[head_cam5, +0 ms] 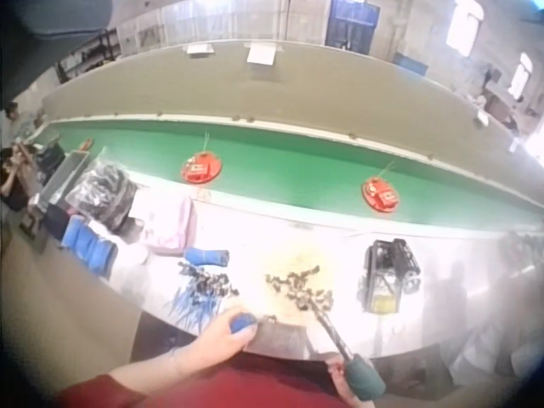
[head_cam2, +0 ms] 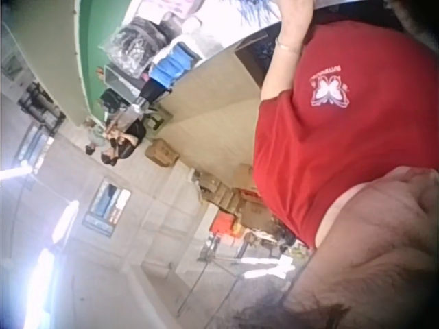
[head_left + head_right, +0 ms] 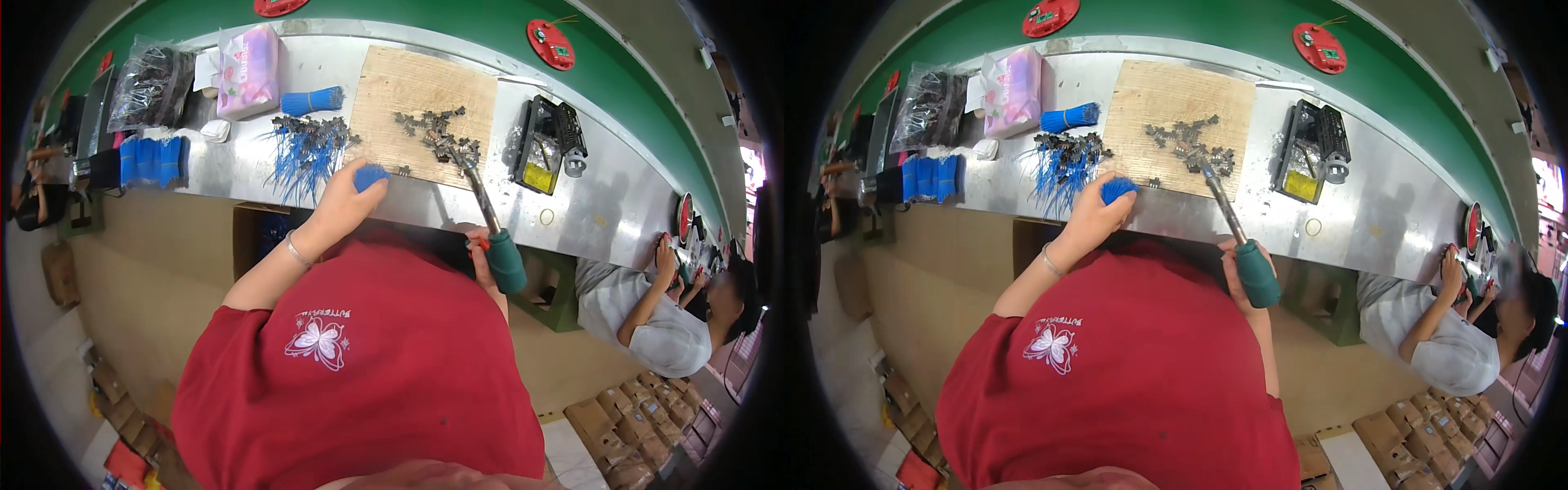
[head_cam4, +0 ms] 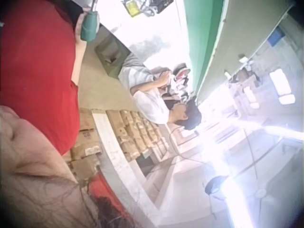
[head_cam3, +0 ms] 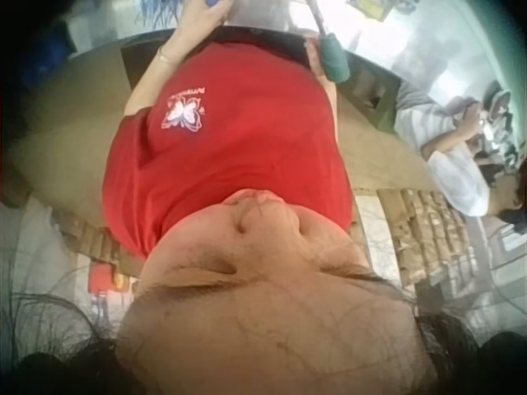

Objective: The person solders wires to electronic components on a wooden block using a soldering iron, then gathers the completed components and places them into a cardboard box.

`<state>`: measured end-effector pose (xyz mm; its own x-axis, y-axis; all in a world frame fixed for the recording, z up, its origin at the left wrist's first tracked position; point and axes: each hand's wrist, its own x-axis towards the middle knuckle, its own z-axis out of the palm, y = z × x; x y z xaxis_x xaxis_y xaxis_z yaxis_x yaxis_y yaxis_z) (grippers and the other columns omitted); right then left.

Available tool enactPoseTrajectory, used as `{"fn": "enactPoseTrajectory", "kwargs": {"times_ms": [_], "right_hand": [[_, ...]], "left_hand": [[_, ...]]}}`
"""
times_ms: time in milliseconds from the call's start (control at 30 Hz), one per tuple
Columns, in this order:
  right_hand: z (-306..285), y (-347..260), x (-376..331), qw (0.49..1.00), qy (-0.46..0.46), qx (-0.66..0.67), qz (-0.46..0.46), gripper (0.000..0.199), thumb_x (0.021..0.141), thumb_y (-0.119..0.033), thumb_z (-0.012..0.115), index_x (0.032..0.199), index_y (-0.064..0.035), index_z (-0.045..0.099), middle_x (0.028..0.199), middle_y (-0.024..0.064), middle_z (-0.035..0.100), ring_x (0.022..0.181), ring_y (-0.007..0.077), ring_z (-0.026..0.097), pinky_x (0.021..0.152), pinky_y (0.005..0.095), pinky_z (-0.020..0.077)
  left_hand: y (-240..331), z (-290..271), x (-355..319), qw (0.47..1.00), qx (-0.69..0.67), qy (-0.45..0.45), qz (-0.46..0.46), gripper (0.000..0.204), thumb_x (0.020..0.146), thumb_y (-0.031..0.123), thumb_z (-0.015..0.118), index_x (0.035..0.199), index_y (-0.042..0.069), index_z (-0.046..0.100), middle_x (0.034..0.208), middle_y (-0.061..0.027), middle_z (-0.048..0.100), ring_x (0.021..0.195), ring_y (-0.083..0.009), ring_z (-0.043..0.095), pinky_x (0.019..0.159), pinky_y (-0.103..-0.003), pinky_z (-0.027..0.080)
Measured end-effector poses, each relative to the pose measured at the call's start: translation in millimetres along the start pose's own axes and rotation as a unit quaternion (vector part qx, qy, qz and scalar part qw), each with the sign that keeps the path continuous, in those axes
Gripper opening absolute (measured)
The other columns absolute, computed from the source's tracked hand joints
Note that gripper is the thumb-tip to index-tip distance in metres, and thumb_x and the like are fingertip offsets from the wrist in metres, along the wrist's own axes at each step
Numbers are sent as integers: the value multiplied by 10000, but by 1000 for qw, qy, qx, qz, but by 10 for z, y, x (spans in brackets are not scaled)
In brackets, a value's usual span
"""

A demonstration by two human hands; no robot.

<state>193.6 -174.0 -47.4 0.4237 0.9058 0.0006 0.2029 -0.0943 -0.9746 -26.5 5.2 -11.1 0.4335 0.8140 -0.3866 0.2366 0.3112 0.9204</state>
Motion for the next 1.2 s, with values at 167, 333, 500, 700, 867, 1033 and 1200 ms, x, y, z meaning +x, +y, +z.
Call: {"fn": "enactPoseTrajectory", "kwargs": {"times_ms": [167,333,500,700,867,1033,1200], "right_hand": [[-33,98,-16,982,-99,-131,-92,144,832,68,591,912,-30,659,841,47,652,714,114,603,661,216,491],[101,262,-30,993,-95,-10,-73,191,795,99,558,908,-22,655,769,58,640,592,124,608,574,240,514],[164,326,-40,994,-63,36,-78,196,793,114,542,898,-14,646,785,64,651,604,118,611,570,243,516],[60,329,-89,992,-95,-63,-45,223,732,98,577,887,-44,653,784,74,655,619,172,630,589,270,524],[65,359,-149,978,-102,-164,82,216,663,63,606,823,-73,658,760,76,638,649,232,643,618,300,534],[120,287,-118,979,-85,-185,3,176,657,40,641,779,-86,660,734,64,636,652,223,647,618,303,536],[179,174,-77,971,-58,-208,-98,154,664,15,670,775,-91,666,735,61,639,644,219,648,608,302,535]], "left_hand": [[1,45,-10,999,-32,14,2,112,922,125,599,851,44,565,589,34,506,478,-34,432,440,-206,333],[-40,104,28,996,-82,22,19,112,938,132,596,872,46,566,610,24,517,498,-34,438,449,-202,340],[-80,116,43,999,-40,24,13,112,927,135,610,874,45,568,614,22,528,506,-36,451,456,-203,351],[-83,120,55,998,-53,16,10,130,913,140,628,849,44,568,616,23,533,512,-38,464,463,-202,356],[-50,136,44,999,-17,42,13,142,883,141,658,841,24,588,624,14,562,537,-39,499,483,-204,384],[-38,154,49,998,-13,54,15,147,865,138,668,834,15,593,620,12,569,545,-41,514,493,-213,398],[-71,151,52,998,-6,57,11,145,858,132,670,833,12,591,618,9,569,547,-45,519,493,-219,403]]}}
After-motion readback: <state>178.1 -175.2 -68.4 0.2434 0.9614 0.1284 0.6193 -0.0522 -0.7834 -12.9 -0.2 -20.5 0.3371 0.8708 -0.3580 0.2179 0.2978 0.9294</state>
